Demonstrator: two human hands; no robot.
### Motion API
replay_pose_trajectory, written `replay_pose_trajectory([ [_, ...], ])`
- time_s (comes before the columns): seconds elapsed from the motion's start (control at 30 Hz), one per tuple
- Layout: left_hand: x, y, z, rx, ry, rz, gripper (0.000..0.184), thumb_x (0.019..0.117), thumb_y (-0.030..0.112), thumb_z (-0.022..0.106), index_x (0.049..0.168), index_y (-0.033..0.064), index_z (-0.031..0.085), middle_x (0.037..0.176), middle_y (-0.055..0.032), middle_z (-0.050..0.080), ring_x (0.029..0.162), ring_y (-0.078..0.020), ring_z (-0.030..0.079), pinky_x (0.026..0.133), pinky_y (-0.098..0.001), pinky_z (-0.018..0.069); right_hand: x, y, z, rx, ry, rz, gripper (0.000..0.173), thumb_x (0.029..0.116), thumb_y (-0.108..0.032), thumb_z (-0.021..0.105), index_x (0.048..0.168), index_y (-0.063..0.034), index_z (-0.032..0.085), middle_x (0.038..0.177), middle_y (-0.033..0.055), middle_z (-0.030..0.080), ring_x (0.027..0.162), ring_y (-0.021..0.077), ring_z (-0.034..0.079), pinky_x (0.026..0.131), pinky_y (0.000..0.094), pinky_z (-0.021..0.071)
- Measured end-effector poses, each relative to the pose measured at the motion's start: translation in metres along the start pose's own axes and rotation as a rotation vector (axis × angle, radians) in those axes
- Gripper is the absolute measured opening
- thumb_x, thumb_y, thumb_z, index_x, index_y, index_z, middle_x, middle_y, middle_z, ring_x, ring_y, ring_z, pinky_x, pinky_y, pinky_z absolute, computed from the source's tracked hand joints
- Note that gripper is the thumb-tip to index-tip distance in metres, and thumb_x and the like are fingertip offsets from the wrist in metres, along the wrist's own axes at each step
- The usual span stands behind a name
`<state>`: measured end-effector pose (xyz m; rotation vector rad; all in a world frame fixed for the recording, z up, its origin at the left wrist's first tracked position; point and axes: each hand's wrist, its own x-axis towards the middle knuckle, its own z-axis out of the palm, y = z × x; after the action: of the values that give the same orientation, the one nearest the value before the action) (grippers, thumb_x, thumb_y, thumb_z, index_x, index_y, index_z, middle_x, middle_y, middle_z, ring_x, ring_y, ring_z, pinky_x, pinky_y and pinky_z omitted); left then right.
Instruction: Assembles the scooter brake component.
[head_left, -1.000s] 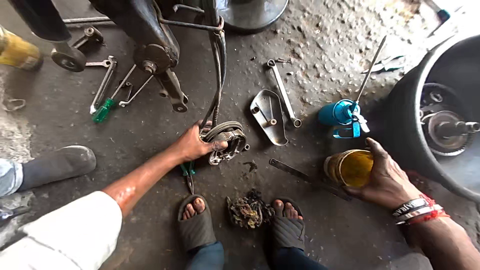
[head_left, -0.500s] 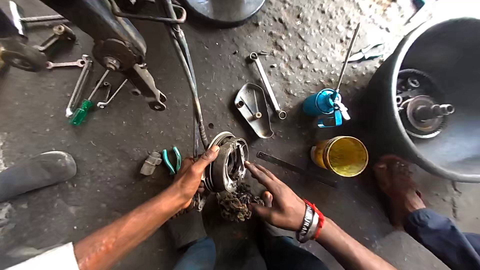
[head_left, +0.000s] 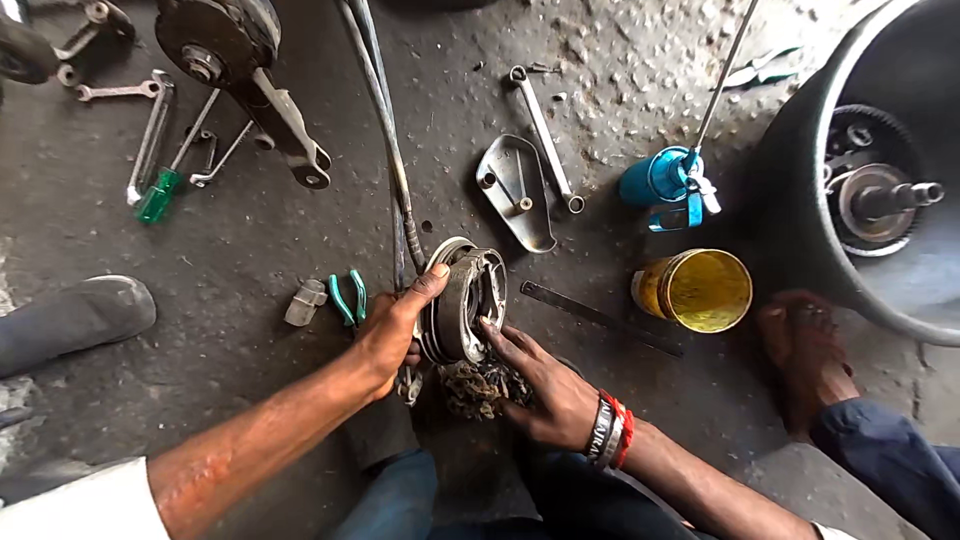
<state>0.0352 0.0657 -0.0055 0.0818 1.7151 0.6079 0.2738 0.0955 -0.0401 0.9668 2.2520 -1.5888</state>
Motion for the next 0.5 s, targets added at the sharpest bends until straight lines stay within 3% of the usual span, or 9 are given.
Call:
replay_pose_trajectory([
  [0.1,0.0,-0.001,0.0,-0.005,0.003,0.002,0.06,0.094,0.068,0.057,0.112,0.0114,0.066,0.101,-0.0121,0.07,0.087,-0.0231,0.068,0.064,-0.0379,0.0543,0.001,0.001,0.001,-0.185,0.087,-0.074,0.088,0.0839,-0.024,0.073,0.162,-0.0276,0.033,0.151,0.0172,0.051,0.133,0.0318,0.057,0.103,0.0533,0.0506],
  [0.27,0.001,-0.002,-0.003,0.006,-0.001,0.0,0.062,0.0926,0.069,0.058,0.115,0.0111,0.065,0.106,-0.0135,0.069,0.094,-0.0273,0.069,0.071,-0.0448,0.0564,0.001,-0.001,-0.004,-0.594,0.169,-0.113,0.07,0.0879,-0.027,0.066,0.155,-0.0287,0.046,0.142,0.0082,0.061,0.13,0.0264,0.059,0.104,0.0487,0.0495],
  [0.4,0.001,-0.003,-0.003,0.003,0.005,0.005,0.059,0.0929,0.067,0.059,0.109,0.0108,0.066,0.097,-0.0117,0.07,0.082,-0.0222,0.068,0.061,-0.0363,0.0539,0.005,-0.007,-0.012,-0.696,0.194,-0.168,0.06,0.0907,-0.026,0.06,0.15,-0.0267,0.053,0.137,0.0109,0.064,0.129,0.0285,0.06,0.105,0.0479,0.0488],
  [0.5,0.0,-0.003,-0.003,0.01,-0.007,-0.007,0.059,0.0935,0.067,0.058,0.111,0.0109,0.066,0.099,-0.0122,0.069,0.083,-0.0226,0.068,0.062,-0.0365,0.0545,0.007,-0.008,-0.015,-0.636,0.24,-0.2,0.049,0.0896,-0.028,0.06,0.138,-0.0233,0.064,0.134,0.0089,0.066,0.129,0.0276,0.06,0.106,0.0475,0.0492],
])
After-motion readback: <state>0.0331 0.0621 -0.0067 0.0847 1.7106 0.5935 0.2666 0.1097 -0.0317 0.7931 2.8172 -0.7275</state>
